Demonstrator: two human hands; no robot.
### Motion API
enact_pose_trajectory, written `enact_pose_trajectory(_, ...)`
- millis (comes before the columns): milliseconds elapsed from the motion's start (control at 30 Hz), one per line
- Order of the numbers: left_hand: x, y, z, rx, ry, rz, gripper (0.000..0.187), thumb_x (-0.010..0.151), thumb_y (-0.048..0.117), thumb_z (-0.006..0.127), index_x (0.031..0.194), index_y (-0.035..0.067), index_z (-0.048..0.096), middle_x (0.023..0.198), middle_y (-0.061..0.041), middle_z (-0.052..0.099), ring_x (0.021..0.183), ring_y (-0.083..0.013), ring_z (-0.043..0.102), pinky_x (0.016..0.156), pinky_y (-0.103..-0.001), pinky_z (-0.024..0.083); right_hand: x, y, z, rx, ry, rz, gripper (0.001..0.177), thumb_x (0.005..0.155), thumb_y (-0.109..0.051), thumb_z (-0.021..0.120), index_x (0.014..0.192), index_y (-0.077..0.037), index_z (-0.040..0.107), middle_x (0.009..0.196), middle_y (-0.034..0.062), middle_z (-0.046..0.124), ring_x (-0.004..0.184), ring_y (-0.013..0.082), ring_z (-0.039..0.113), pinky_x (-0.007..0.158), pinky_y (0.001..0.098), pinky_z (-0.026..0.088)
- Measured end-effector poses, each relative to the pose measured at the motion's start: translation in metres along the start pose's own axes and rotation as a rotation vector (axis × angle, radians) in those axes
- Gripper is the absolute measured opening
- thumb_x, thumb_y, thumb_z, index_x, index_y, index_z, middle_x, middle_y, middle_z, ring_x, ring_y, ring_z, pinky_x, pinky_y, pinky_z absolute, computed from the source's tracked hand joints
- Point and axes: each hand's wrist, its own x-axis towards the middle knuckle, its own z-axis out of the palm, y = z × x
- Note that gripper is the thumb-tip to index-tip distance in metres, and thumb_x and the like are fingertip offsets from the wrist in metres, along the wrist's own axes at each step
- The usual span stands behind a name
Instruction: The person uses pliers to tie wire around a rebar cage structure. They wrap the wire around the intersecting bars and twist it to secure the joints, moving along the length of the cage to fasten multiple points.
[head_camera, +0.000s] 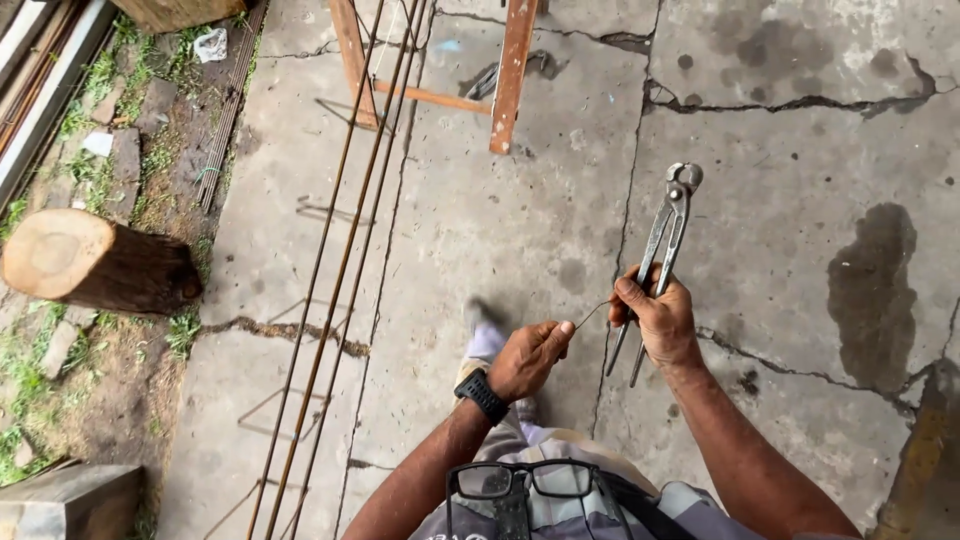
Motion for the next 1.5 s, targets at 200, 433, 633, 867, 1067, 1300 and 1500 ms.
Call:
enact_pose_trajectory(200,0.083,0.046,-0.046,-0.059,0.024,0.039,0.060,0.111,0.050,0.040,0.066,0.014,0.058,0.053,-0.003,0.051,0.057,-0.0164,0.050,0.061,-0.030,0.047,0.117,-0.013,0.031,-0.039,0.067,-0.044,0.020,0.094,-0.013,0.072,0.094,0.002,0.058,0.068,0.0194,0.064,0.051,0.0236,0.066,0.044,0.0354,0.057)
enact_pose_trajectory(433,0.199,0.124,-0.122,-0.240,-0.045,0.156,0.061,0.113,0.044,0.038,0.058,0.019,0.046,0.050,0.004,0.042,0.054,-0.0093,0.040,0.057,-0.021,0.040,0.276,-0.063,0.080,-0.119,0.107,-0.057,0.020,0.095,-0.013,0.071,0.097,0.001,0.057,0.069,0.0177,0.063,0.054,0.0211,0.065,0.046,0.0330,0.057)
enact_pose_trajectory(633,0.278,0.173,-0.188,-0.192,0.004,0.088,0.054,0.110,0.045,0.044,0.066,0.015,0.052,0.057,-0.002,0.051,0.060,-0.0165,0.048,0.063,-0.029,0.044,0.384,-0.102,0.114,-0.127,0.110,-0.033,0.024,0.097,-0.019,0.072,0.097,0.001,0.058,0.069,0.0202,0.063,0.049,0.0233,0.065,0.041,0.0358,0.056)
enact_pose_trajectory(867,0.367,0.181,-0.285,-0.301,0.627,-0.060,0.040,0.103,0.040,0.054,0.098,0.001,0.062,0.083,-0.021,0.065,0.087,-0.0327,0.064,0.080,-0.043,0.051,0.535,-0.112,0.135,-0.385,-0.052,-0.049,0.031,0.108,-0.031,0.058,0.097,-0.003,0.062,0.063,0.0158,0.060,0.050,0.0205,0.062,0.046,0.0323,0.054)
enact_pose_trajectory(1067,0.472,0.158,-0.336,-0.462,1.141,-0.070,0.040,0.106,0.037,0.042,0.093,0.005,0.062,0.064,-0.016,0.065,0.069,-0.0255,0.068,0.076,-0.037,0.052,0.697,-0.077,0.190,-0.565,-0.391,-0.256,0.015,0.107,-0.019,0.064,0.098,-0.006,0.066,0.076,0.0102,0.060,0.070,0.0162,0.062,0.063,0.0311,0.057)
enact_pose_trajectory(1300,0.582,0.075,-0.345,-1.033,1.654,-0.125,0.028,0.102,0.034,0.052,0.096,0.011,0.066,0.054,-0.014,0.066,0.047,-0.0142,0.054,0.049,-0.024,0.027,0.797,-0.099,0.237,-0.648,-0.710,-0.286,0.007,0.102,-0.011,0.065,0.101,-0.007,0.070,0.076,0.0121,0.068,0.067,0.0206,0.066,0.061,0.0324,0.058)
enact_pose_trajectory(1500,0.594,0.072,-0.355,-1.289,1.792,-0.264,0.037,0.096,0.049,0.062,0.088,0.013,0.065,0.051,-0.010,0.059,0.033,-0.0150,0.040,0.032,-0.027,0.026,0.838,-0.089,0.257,-0.583,-0.857,-0.367,0.005,0.098,-0.007,0.070,0.102,-0.008,0.072,0.079,0.0100,0.069,0.075,0.0179,0.068,0.067,0.0322,0.058)
